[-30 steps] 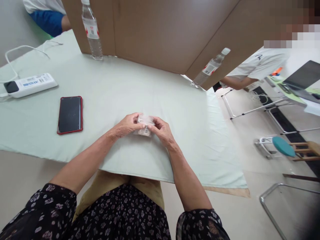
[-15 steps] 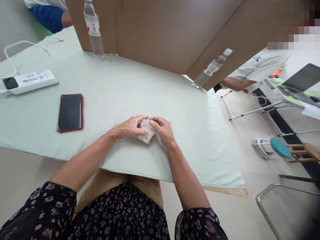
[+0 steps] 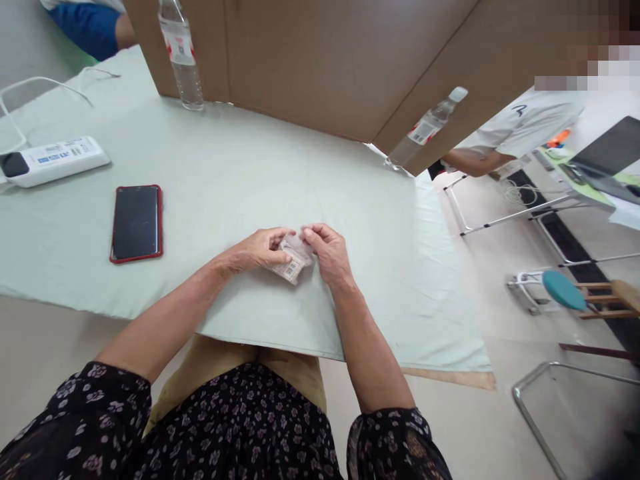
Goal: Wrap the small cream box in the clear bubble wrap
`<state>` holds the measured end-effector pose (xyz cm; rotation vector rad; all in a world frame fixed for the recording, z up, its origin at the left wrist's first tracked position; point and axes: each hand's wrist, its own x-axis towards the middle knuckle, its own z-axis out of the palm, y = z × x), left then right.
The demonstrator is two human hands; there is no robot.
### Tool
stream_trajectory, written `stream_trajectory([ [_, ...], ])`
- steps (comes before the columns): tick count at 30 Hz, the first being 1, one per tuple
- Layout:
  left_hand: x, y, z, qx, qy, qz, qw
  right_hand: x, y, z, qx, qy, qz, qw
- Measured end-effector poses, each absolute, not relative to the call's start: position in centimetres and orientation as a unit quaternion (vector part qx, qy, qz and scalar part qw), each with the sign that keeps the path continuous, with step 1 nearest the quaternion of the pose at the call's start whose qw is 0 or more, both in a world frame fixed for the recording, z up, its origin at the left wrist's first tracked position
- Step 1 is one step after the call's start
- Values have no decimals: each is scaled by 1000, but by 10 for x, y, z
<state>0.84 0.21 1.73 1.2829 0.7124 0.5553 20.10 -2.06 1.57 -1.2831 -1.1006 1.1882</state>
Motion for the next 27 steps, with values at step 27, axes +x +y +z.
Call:
stream_trajectory([
  [27, 6, 2, 20, 575, 323, 228, 716, 235, -30, 16, -525, -670, 386, 356],
])
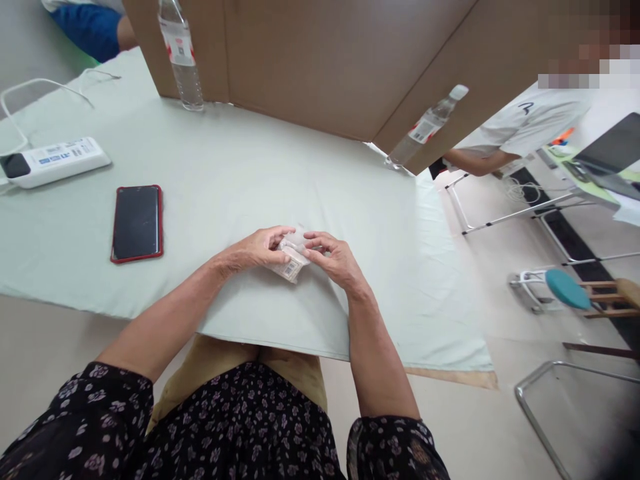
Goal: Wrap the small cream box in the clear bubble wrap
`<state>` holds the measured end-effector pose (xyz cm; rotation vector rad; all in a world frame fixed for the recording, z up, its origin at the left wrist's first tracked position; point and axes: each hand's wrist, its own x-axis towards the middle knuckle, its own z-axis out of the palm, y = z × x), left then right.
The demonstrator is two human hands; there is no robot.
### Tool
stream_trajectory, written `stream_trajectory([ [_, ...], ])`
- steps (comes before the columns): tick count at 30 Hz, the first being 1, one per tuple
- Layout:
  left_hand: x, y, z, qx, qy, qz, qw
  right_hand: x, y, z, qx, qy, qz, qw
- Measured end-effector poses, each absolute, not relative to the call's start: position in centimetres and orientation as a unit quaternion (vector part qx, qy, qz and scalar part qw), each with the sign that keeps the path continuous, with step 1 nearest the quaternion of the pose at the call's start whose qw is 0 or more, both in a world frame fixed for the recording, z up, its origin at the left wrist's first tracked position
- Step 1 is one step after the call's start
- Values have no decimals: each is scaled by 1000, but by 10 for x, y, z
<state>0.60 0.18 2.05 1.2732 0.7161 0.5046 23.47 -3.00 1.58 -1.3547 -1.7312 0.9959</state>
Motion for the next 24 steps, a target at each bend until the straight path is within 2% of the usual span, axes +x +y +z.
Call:
stream_trajectory([
  [8, 6, 2, 20, 582, 327, 228, 709, 233, -32, 14, -474, -717, 351, 372],
  [16, 8, 0, 20, 625, 298, 217, 688, 224, -28, 9, -487, -697, 362, 383],
  [21, 11, -2, 22, 618, 309, 214, 691, 218, -29, 8, -494, -663, 352, 439],
  [24, 12, -3, 21, 601, 324, 219, 697, 224, -30, 10, -510, -595, 386, 488],
])
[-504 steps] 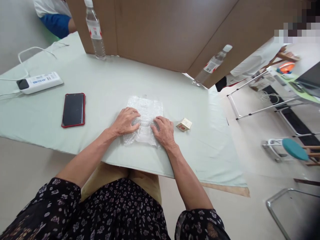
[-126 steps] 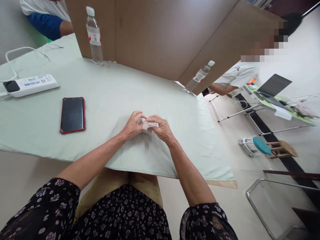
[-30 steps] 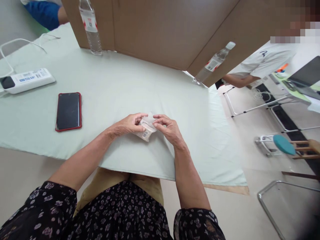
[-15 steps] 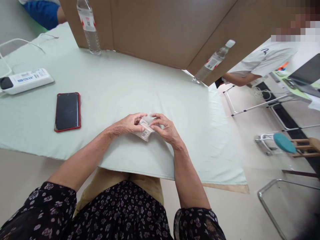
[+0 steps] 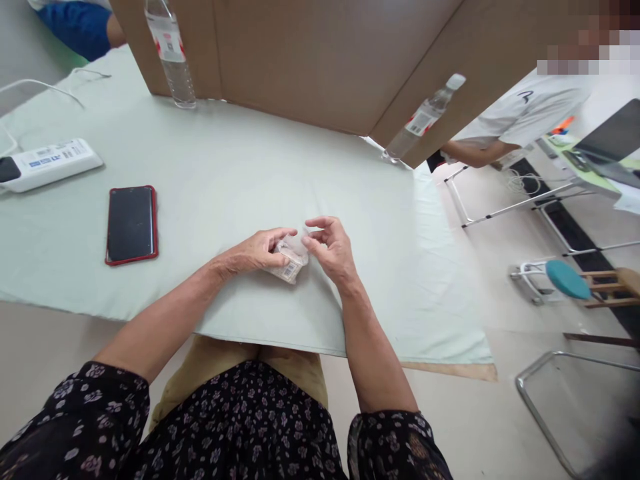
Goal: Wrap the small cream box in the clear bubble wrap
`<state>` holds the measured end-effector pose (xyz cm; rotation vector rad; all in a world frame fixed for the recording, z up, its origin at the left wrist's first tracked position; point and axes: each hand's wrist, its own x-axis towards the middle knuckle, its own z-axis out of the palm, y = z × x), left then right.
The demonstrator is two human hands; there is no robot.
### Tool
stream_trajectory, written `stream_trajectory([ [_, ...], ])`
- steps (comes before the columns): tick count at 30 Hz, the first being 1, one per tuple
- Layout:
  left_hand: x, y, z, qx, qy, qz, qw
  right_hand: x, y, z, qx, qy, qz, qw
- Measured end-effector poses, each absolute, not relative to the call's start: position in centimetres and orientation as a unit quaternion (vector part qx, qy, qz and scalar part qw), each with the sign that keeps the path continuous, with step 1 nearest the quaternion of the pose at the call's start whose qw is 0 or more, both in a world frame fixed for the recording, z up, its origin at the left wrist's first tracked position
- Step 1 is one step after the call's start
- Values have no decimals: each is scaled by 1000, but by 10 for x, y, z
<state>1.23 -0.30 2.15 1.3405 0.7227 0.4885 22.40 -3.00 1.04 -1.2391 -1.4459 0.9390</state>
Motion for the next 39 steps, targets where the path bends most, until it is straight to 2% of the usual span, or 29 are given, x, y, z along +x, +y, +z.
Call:
stream_trajectory([
  [5, 13, -3, 22, 592, 325, 217, 704, 229, -28, 10, -519, -526, 491, 461],
  [10, 12, -3, 21, 600, 324, 214, 699, 214, -27, 10, -511, -510, 512, 466],
  [23, 13, -3, 21, 574, 339, 233, 708, 213, -34, 19, -524, -527, 463, 483],
  [39, 15, -6, 25, 580, 399, 287, 649, 206, -44, 22, -503, -682, 297, 440],
])
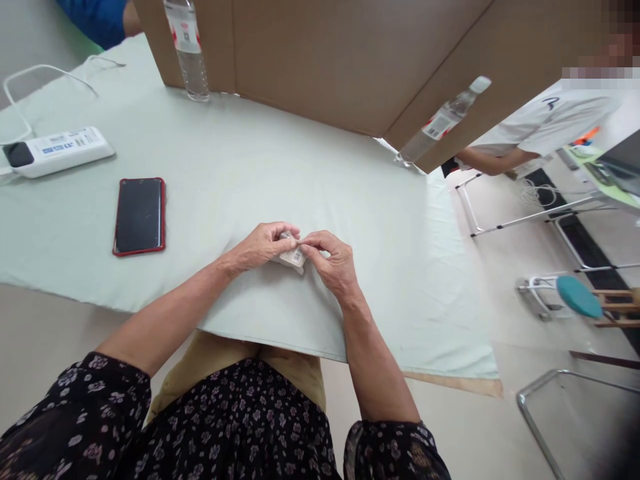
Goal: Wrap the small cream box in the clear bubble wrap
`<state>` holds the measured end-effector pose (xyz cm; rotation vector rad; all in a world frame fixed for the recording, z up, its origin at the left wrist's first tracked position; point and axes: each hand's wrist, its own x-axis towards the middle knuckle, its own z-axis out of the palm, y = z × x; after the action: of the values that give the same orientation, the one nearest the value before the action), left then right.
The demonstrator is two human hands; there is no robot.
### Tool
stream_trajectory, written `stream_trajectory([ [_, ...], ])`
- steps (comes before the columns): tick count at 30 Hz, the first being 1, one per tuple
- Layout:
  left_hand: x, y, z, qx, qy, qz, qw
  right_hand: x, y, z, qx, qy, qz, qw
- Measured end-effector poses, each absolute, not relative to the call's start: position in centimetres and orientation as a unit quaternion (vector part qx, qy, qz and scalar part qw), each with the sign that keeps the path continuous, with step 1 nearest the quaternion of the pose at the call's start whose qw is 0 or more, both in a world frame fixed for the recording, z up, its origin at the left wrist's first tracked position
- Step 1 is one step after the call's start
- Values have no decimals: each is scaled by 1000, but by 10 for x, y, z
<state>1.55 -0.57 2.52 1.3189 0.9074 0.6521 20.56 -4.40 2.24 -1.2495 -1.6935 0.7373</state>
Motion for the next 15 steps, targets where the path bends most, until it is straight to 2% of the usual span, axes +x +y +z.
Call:
stream_trajectory([
  [6, 10, -3, 23, 613, 384, 266, 638, 203, -45, 18, -507, -737, 211, 395],
  [15, 5, -1, 29, 650, 410, 264, 583, 202, -44, 13, -473, -807, -3, 354],
])
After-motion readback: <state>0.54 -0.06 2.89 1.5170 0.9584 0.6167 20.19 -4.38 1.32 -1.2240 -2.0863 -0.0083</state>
